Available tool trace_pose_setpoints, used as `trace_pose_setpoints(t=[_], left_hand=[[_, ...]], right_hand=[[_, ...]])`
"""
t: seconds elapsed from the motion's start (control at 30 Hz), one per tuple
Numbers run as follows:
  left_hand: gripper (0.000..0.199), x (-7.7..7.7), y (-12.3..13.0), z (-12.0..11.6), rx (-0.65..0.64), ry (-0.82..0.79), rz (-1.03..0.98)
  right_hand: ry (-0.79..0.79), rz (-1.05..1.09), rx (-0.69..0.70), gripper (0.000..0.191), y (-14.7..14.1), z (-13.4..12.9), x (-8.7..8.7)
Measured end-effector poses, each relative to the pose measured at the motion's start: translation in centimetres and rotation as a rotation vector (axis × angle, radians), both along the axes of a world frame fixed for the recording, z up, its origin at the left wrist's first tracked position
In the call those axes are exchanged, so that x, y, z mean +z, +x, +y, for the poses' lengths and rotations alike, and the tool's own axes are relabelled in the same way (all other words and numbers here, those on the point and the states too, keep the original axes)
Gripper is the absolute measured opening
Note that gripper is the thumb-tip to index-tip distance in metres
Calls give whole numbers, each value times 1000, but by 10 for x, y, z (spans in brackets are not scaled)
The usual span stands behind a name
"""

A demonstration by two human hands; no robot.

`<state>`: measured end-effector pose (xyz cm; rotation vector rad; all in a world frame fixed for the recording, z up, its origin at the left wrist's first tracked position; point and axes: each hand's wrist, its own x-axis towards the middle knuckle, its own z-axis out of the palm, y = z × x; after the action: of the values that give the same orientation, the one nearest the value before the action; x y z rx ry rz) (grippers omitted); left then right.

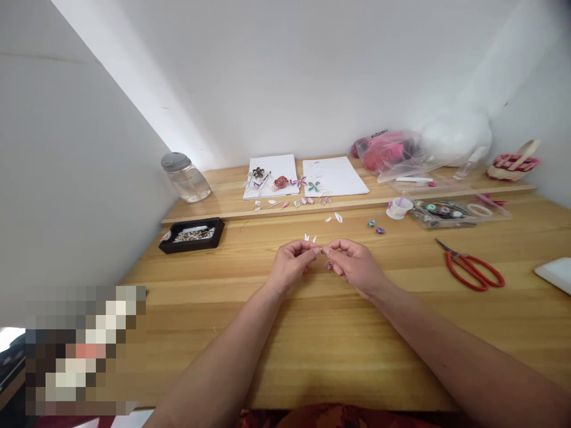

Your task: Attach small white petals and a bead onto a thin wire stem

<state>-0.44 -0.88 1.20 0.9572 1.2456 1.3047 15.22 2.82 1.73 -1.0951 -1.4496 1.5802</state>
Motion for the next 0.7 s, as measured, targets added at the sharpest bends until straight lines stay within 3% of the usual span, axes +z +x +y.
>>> trace_pose_setpoints(t=[0.27, 0.7], left_hand=[[40, -6, -3, 2, 19, 20, 44], [42, -2, -2, 2, 99, 28, 58]], right_hand=[[20, -14, 15, 39, 1, 1, -1], [26, -41, 68, 34, -1, 0, -5]])
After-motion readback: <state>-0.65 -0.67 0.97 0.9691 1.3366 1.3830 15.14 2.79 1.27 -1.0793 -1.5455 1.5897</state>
